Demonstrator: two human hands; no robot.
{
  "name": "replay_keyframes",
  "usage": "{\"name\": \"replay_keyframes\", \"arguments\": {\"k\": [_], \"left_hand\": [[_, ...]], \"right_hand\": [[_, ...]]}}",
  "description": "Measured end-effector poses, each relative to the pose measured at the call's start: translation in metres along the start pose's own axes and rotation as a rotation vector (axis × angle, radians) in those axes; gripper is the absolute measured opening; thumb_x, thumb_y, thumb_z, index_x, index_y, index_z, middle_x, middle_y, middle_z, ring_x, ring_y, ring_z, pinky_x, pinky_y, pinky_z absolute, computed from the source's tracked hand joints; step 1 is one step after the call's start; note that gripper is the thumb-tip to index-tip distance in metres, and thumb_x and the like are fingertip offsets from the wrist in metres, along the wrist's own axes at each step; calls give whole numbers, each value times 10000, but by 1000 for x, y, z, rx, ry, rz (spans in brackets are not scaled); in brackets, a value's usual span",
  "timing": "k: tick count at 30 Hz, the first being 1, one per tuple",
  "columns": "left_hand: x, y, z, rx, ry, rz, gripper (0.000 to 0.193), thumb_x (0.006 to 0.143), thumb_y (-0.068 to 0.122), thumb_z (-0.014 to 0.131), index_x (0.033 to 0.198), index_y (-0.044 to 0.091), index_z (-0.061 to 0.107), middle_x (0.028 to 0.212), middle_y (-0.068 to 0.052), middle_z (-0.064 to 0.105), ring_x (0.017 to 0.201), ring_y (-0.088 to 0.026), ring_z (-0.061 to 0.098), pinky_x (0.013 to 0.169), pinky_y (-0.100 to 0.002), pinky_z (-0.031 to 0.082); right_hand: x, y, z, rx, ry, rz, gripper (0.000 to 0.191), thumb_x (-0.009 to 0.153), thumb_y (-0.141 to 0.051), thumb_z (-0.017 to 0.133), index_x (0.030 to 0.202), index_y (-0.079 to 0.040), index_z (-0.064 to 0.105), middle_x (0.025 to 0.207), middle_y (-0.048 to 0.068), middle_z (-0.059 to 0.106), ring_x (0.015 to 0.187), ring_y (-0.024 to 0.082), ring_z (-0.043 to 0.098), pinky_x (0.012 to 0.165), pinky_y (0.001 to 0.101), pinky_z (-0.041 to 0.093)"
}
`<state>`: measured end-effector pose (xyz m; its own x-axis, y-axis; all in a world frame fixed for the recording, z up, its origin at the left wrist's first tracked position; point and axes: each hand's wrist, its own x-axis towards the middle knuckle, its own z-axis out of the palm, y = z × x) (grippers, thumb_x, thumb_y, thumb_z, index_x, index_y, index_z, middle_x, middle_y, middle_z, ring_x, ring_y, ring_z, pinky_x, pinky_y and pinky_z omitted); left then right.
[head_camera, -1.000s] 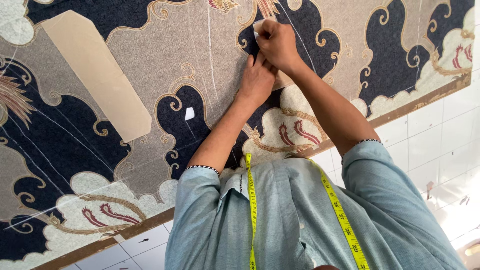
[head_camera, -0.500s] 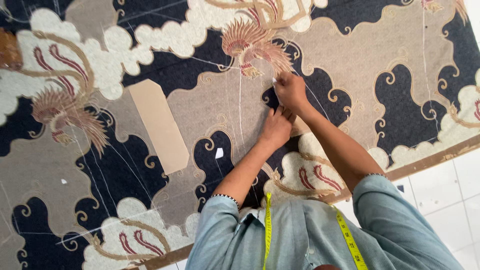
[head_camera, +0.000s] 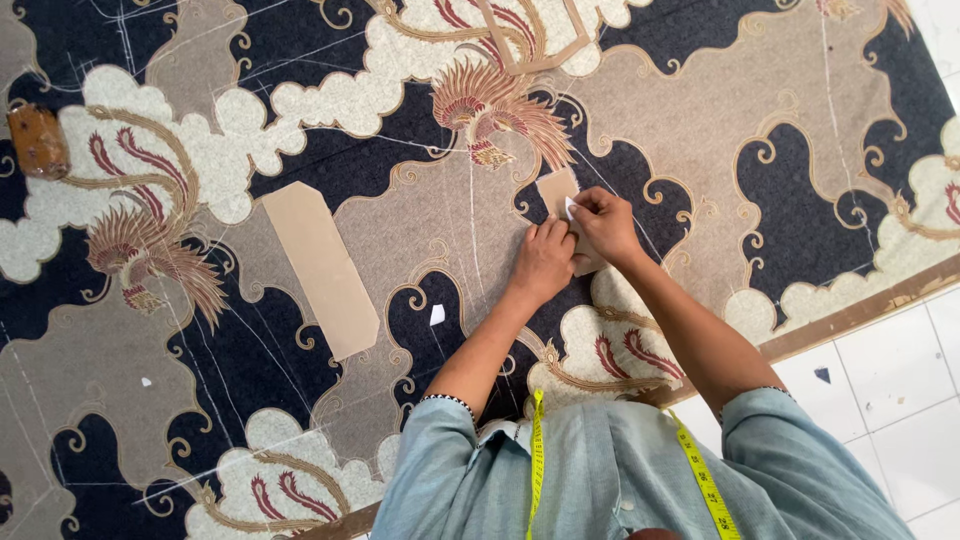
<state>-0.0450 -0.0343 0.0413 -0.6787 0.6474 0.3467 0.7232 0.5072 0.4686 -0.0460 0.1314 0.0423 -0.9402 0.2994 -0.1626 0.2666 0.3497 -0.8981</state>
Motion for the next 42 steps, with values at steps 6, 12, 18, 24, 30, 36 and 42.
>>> {"name": "replay_keyframes", "arguments": {"k": [6, 12, 18, 24, 30, 36, 42], "left_hand": [[7, -29, -22, -189, -5, -42, 122, 825, 38, 655, 933, 71, 701, 1002, -101, 654, 1014, -297, 637, 954, -472, 463], [50, -66, -25, -342, 225, -82, 302, 811, -38, 581, 1066, 49, 716, 1096, -164, 722, 1061, -357, 677, 967, -467, 533], [86, -72, -21, -630, -121, -244, 460, 856, -6, 544, 1279, 106, 684, 1112, -162, 768, 1024, -301, 754, 894, -390, 581], [105, -70, -26, -610, -380, -264, 386, 1012, 198, 506, 1369, 144, 641, 1027, -141, 774, 904, -252, 761, 827, -393, 584], [109, -73, -22, -583, -563, -415, 505, 999, 400, 382, 1403, 182, 591, 820, -81, 749, 731, -200, 689, 720, -391, 562], [97, -80, -12, -636, -341, -174, 625, 1104, 559, 338, 1399, 98, 642, 1117, -160, 759, 1056, -361, 705, 971, -479, 515], [91, -75, -14, -573, -497, -332, 678, 1013, 598, 272, 1438, 194, 611, 963, -248, 712, 941, -386, 700, 953, -460, 528]], "right_hand": [[-9, -1, 7, -65, -4, -96, 103, 945, -84, 713, 1010, -4, 706, 840, 58, 730, 743, 72, 637, 681, 264, 531], [-13, 6, 6, -276, 23, -299, 124, 902, -17, 701, 1026, -5, 707, 915, 175, 718, 806, 251, 708, 732, 348, 561], [-16, 7, 3, -234, -3, -250, 129, 884, 14, 687, 1012, 2, 706, 924, 159, 726, 801, 257, 721, 728, 348, 569], [-12, -3, 7, -278, -45, -213, 116, 889, 4, 719, 1005, 8, 718, 913, 147, 732, 755, 239, 717, 704, 344, 569], [-7, -12, 16, -346, -36, -309, 130, 840, 6, 729, 970, 13, 733, 905, 166, 739, 781, 292, 733, 728, 381, 577], [3, -17, 28, -362, 2, -360, 56, 856, 50, 669, 891, 14, 695, 864, 169, 719, 743, 320, 728, 710, 419, 577], [10, -10, 29, -432, -9, -437, 68, 830, 12, 719, 801, 12, 657, 829, 187, 697, 731, 373, 698, 680, 445, 560]]}}
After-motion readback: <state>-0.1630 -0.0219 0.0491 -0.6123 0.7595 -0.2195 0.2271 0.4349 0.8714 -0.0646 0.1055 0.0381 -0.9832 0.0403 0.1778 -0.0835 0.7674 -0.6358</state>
